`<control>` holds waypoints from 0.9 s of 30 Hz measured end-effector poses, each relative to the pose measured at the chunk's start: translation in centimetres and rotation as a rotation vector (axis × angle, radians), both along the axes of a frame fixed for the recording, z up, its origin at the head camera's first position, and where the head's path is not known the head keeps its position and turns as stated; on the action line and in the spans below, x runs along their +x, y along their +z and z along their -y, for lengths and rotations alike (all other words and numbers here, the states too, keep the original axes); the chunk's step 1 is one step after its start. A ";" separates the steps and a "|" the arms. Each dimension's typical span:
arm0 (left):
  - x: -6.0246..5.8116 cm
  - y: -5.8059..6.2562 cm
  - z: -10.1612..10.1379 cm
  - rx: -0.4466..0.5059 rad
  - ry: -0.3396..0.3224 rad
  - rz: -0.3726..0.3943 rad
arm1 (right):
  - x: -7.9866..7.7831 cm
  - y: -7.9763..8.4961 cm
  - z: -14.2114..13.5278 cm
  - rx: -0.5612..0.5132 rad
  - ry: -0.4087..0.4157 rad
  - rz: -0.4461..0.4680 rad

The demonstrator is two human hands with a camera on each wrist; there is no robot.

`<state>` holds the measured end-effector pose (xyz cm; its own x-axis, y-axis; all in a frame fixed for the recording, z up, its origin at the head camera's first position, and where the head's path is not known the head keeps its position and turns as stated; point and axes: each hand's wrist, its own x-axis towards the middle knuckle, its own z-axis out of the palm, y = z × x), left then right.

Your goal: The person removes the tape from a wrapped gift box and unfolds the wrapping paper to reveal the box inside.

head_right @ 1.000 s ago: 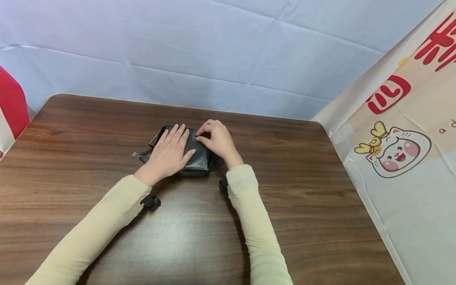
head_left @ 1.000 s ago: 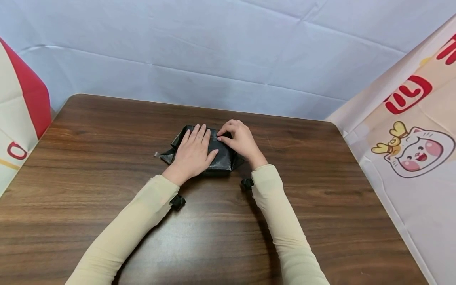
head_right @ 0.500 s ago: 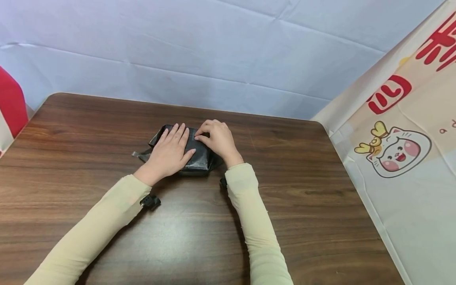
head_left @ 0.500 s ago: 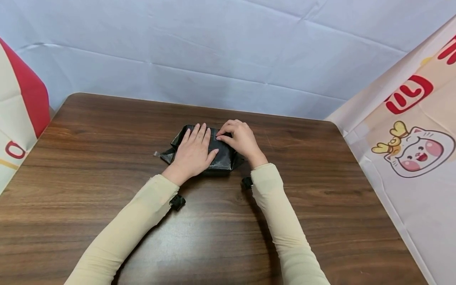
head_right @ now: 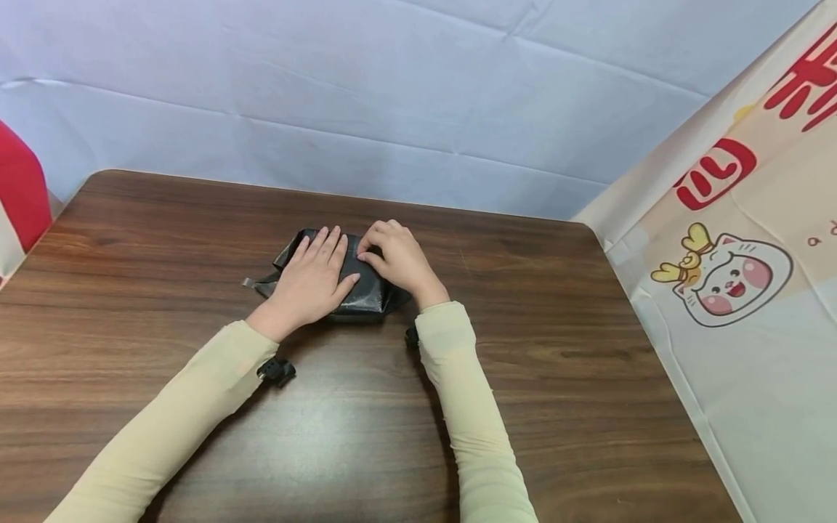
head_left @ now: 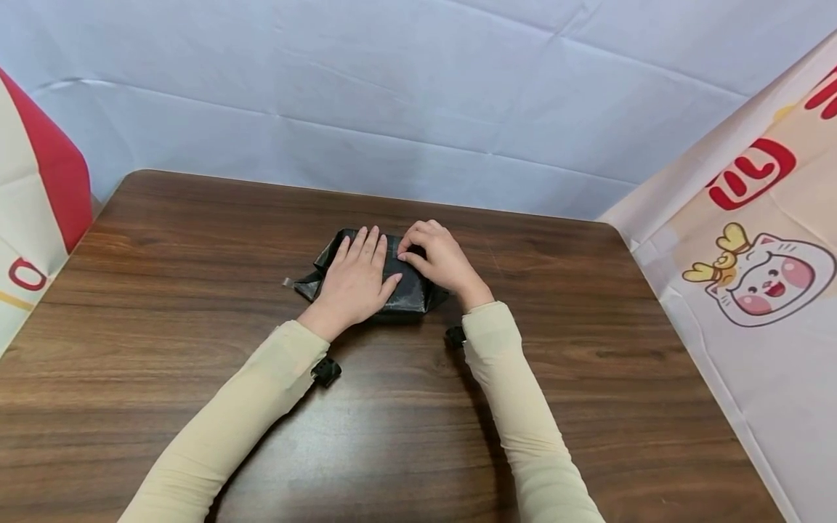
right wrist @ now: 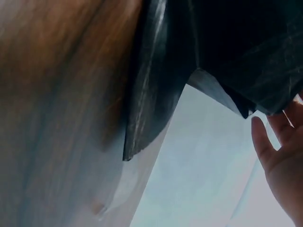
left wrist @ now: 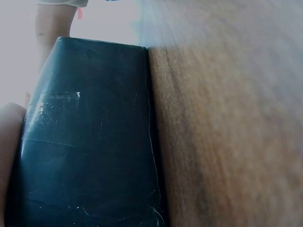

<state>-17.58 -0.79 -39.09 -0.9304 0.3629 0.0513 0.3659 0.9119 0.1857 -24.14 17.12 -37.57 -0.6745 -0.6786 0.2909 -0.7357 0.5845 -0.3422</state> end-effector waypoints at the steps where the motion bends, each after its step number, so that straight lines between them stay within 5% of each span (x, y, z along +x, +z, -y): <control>1: 0.0 0.0 0.0 0.003 -0.002 -0.004 | 0.0 0.0 0.1 0.017 -0.008 -0.008; 10: -0.2 -0.2 0.0 -0.003 -0.001 -0.018 | 0.6 0.3 1.0 0.218 -0.042 -0.103; 15: -0.2 -0.3 0.0 -0.002 -0.001 -0.020 | 0.9 0.2 1.1 0.229 -0.070 -0.122; 20: -0.1 -0.2 0.0 -0.006 0.000 -0.024 | 0.7 -0.3 1.1 0.159 -0.100 -0.066; 27: -0.2 -0.2 0.0 -0.010 0.007 -0.009 | 0.2 -0.6 0.2 -0.109 -0.034 0.124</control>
<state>-17.75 -0.83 -39.27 -0.9324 0.3570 0.0561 0.3612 0.9162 0.1737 -23.92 16.93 -38.20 -0.7318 -0.6236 0.2748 -0.6643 0.5630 -0.4916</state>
